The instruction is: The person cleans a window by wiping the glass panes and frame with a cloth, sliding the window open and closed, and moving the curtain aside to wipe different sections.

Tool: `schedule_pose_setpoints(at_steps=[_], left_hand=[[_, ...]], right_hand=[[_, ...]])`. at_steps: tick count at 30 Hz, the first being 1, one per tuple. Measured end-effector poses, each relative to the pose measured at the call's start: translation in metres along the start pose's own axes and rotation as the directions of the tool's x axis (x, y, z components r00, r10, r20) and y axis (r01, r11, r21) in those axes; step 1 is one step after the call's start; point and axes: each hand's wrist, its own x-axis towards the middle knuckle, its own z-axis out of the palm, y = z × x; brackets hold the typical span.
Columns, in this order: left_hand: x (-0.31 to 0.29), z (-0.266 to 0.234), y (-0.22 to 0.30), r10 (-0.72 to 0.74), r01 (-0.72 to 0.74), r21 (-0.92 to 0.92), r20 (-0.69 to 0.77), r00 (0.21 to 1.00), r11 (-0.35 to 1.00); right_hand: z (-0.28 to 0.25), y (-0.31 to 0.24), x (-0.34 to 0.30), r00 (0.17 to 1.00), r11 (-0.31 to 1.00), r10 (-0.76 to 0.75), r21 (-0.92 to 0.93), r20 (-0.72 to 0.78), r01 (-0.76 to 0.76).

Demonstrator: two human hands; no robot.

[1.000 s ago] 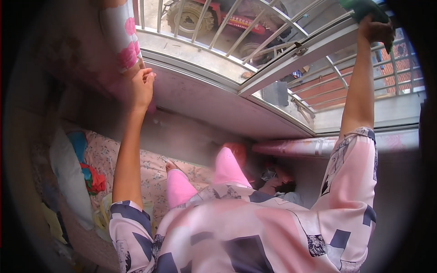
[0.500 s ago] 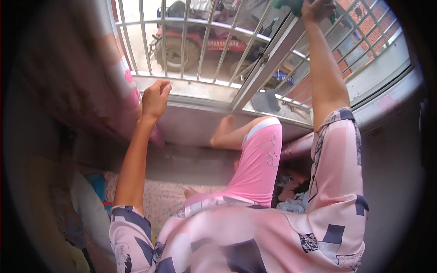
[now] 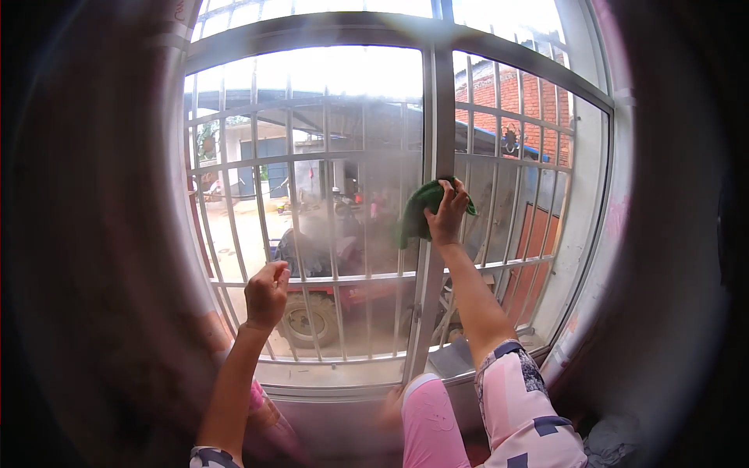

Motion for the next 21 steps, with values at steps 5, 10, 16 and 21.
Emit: schedule_pose_setpoints(at_steps=[5,10,16,21], left_hand=[[0.078,0.019,-0.040,0.126,-0.127,0.176,0.016,0.992,0.976],[0.108,-0.056,-0.141,-0.276,0.275,0.474,-0.069,0.959,0.836],[0.119,-0.208,-0.179,-0.406,0.709,0.426,-0.605,0.685,0.562],[0.128,-0.200,-0.191,-0.289,0.663,0.518,-0.626,0.724,0.540]], right_hand=[[-0.007,-0.002,0.001,1.000,0.999,-0.022,-0.049,0.022,0.023],[-0.004,0.019,-0.010,0.990,0.990,-0.137,-0.038,0.018,0.138],[0.005,0.032,-0.012,0.978,0.979,-0.192,-0.084,-0.083,0.185],[0.011,0.021,-0.009,0.972,0.978,-0.209,-0.033,-0.113,0.206]])
